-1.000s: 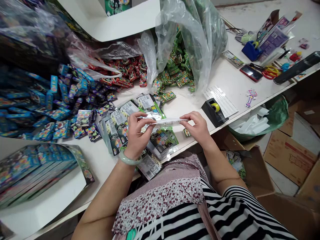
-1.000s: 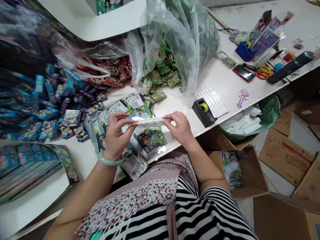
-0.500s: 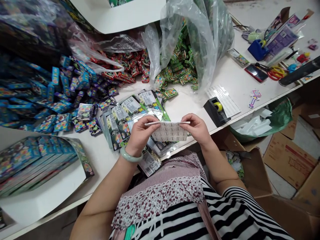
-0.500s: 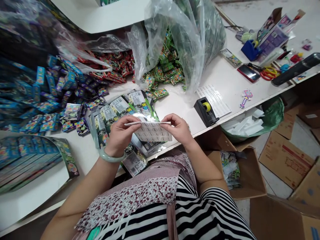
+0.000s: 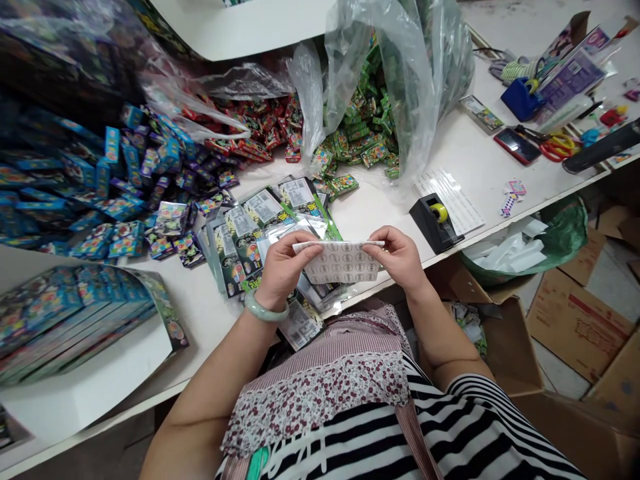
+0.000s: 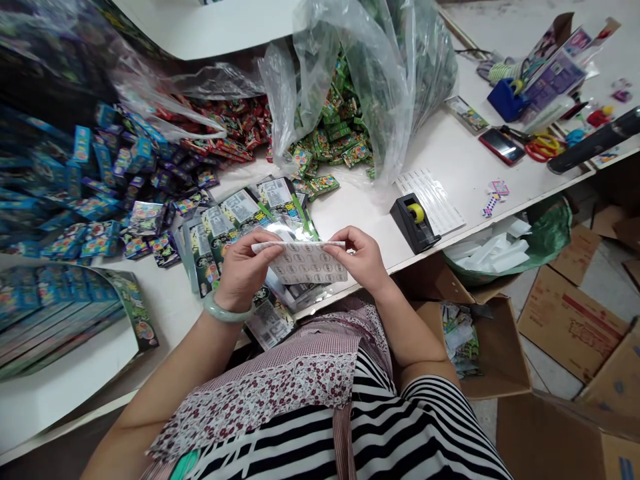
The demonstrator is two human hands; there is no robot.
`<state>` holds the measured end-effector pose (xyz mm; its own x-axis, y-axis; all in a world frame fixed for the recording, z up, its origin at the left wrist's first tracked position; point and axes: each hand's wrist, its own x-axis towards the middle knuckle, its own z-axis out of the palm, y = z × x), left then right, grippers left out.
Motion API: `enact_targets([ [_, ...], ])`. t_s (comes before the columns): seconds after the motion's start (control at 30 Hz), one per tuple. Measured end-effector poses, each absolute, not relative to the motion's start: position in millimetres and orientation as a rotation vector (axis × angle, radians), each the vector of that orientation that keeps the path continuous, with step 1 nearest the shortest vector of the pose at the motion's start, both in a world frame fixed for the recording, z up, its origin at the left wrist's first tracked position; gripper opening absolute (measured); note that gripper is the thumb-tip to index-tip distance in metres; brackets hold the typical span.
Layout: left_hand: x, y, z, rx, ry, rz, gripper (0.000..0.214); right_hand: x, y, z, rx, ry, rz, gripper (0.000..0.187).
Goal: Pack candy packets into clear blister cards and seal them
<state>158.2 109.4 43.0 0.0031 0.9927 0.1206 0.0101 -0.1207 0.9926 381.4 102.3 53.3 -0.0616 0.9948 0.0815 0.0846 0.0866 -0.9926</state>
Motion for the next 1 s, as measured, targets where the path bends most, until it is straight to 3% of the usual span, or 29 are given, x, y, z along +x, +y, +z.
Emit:
enact_targets([
  [0.37,159.3,108.1,37.2,1.278,1.195,1.23,0.018,383.6,103.8,52.6,-1.174,-1.352,1.175,0.037],
  [0.57,157.4,107.9,36.4,1.196,1.206,1.277,0.023,389.5,105.0,53.3,-1.138,-1.357,1.285,0.031],
  [1.0,158.1,102.7,34.3,1.174,1.173,1.267,0.015,391.0,110.5,62.5,-1.112,-1.66,1.115,0.034],
])
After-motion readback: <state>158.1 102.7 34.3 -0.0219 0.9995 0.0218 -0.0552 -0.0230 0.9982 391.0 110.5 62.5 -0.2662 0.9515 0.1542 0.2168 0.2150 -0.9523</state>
